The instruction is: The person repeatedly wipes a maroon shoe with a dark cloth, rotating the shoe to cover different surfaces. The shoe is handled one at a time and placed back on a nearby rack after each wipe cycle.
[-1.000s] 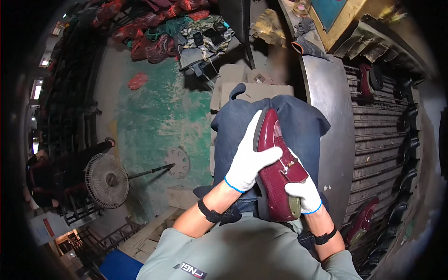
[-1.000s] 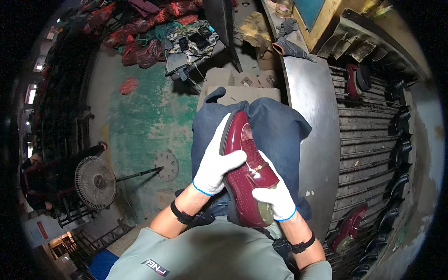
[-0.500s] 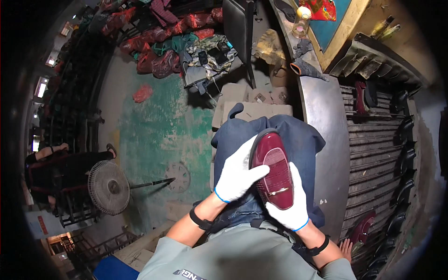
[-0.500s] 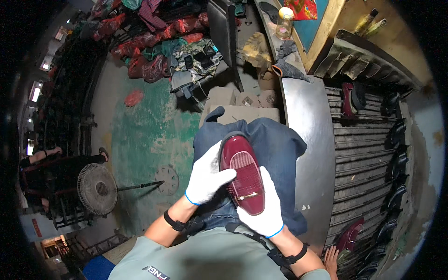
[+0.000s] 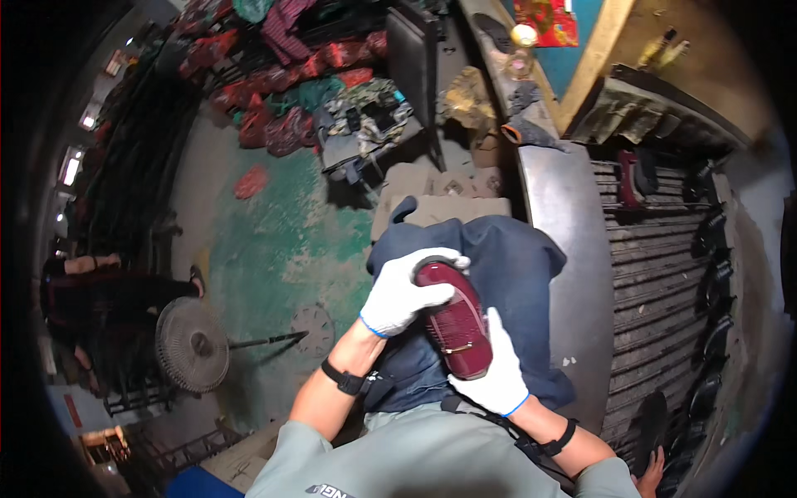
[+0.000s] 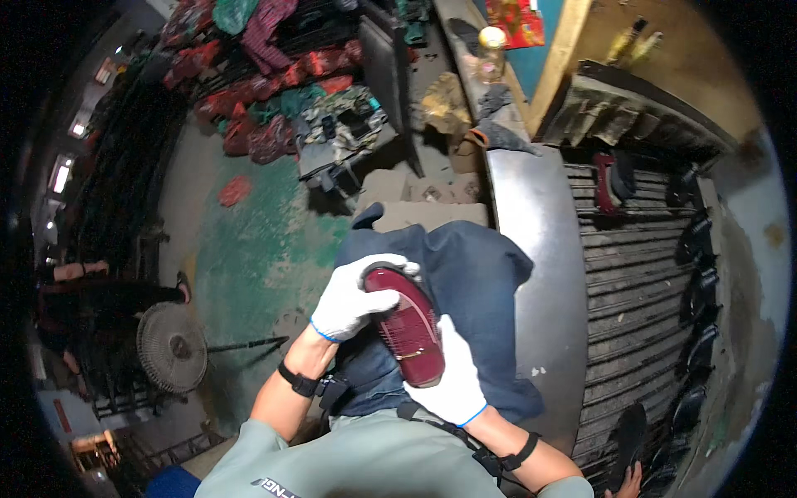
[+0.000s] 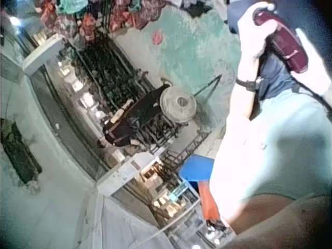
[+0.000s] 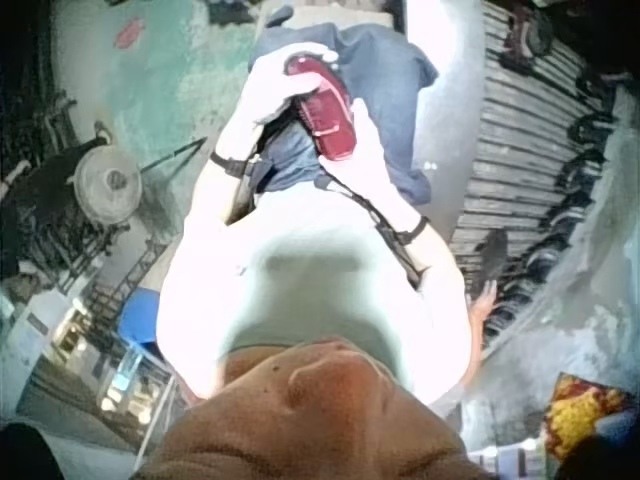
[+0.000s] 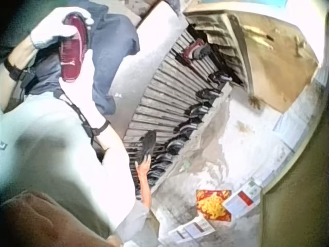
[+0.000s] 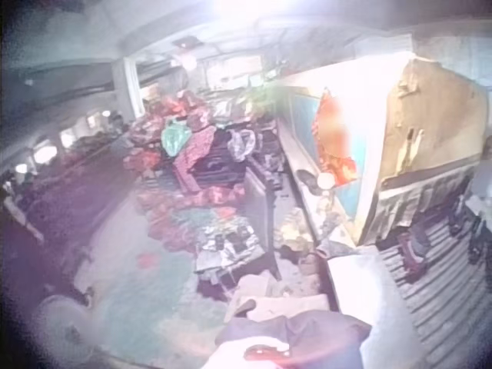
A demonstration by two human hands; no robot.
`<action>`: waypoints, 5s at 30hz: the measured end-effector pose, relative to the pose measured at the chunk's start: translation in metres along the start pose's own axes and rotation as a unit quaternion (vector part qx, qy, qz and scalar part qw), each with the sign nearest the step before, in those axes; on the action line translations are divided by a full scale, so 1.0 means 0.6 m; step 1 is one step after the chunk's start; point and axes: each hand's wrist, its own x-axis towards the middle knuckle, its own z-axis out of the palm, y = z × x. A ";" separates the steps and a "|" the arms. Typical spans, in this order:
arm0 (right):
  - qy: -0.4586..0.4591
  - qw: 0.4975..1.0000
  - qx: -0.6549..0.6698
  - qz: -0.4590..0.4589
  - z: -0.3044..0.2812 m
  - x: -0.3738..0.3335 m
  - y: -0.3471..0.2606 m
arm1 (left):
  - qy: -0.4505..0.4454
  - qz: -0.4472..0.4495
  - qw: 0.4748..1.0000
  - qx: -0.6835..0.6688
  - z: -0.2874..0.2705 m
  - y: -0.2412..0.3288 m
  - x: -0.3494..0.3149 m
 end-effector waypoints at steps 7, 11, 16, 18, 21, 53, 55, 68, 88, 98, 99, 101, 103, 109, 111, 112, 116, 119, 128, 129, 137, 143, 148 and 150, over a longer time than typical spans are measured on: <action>-0.024 0.991 0.085 0.101 -0.042 0.022 -0.014 | -0.023 -0.029 0.989 -0.146 0.005 -0.015 0.033; 0.070 0.985 0.116 0.108 -0.034 0.021 -0.028 | -0.027 -0.019 0.994 -0.100 0.037 -0.058 0.042; 0.143 0.987 -0.061 0.041 -0.067 0.025 -0.052 | -0.036 -0.018 0.986 -0.159 0.141 -0.049 -0.026; 0.119 0.985 0.114 0.058 -0.086 0.024 -0.040 | -0.037 -0.103 0.964 -0.244 0.119 -0.056 -0.039; 0.079 0.869 0.474 0.121 -0.080 0.057 0.045 | -0.008 -0.159 0.967 -0.199 0.067 -0.082 -0.049; -0.043 0.869 0.481 0.108 -0.066 0.092 0.054 | 0.061 0.046 0.997 -0.029 0.124 -0.100 -0.066; -0.019 0.931 0.351 0.096 -0.079 0.072 0.030 | -0.009 0.074 0.994 -0.074 0.132 -0.103 -0.068; 0.051 0.991 0.126 0.004 -0.130 0.006 0.021 | -0.104 0.029 0.993 -0.051 0.114 0.028 0.138; 0.461 0.809 0.120 0.345 -0.574 -0.115 0.544 | 0.133 -0.064 0.988 0.041 0.151 -0.019 0.104; 0.518 0.802 -0.258 0.145 -0.473 0.209 0.407 | 0.064 -0.108 0.992 0.027 0.120 -0.073 0.053; 0.496 0.809 -0.277 0.154 -0.490 0.262 0.419 | 0.046 -0.138 0.989 0.012 0.133 -0.065 0.061; 0.438 0.824 -0.305 0.192 -0.537 0.348 0.453 | -0.067 -0.100 0.993 -0.019 0.135 -0.052 0.074; 0.364 0.864 -0.281 0.205 -0.619 0.373 0.541 | -0.110 -0.073 0.991 -0.030 0.179 -0.033 0.096; 0.479 0.863 0.131 0.097 -0.429 0.372 0.322 | -0.067 -0.033 0.975 -0.210 0.187 -0.064 0.104; 0.488 0.870 0.046 0.054 -0.324 0.260 0.268 | -0.076 -0.029 0.969 -0.233 0.201 -0.085 0.132; 0.393 0.919 -0.020 0.008 -0.297 0.202 0.219 | -0.071 -0.018 0.957 -0.280 0.204 -0.106 0.147; 0.276 0.953 0.066 -0.107 -0.258 0.103 0.144 | -0.003 -0.058 0.942 -0.330 0.206 -0.076 0.181; 0.406 0.912 0.009 0.048 -0.337 0.189 0.279 | 0.066 -0.091 0.941 -0.320 0.170 -0.076 0.142; 0.352 0.900 -0.027 0.255 -0.617 0.379 0.737 | 0.103 0.032 0.993 -0.050 0.111 -0.055 0.084; 0.371 0.888 -0.027 0.271 -0.624 0.380 0.753 | 0.087 0.026 0.995 -0.040 0.104 -0.035 0.095; 0.313 0.687 0.568 0.328 -0.542 0.317 0.578 | -0.046 -0.016 0.968 -0.246 0.070 -0.048 0.141; 0.130 0.664 0.732 0.081 -0.361 0.161 0.228 | -0.070 -0.036 0.931 -0.355 0.061 -0.054 0.144; 0.044 0.672 0.724 0.150 -0.293 0.154 0.156 | -0.127 -0.016 0.924 -0.361 0.086 -0.013 0.157; 0.071 0.787 0.600 0.125 -0.267 0.136 0.097 | -0.130 0.032 0.932 -0.338 0.091 0.015 0.164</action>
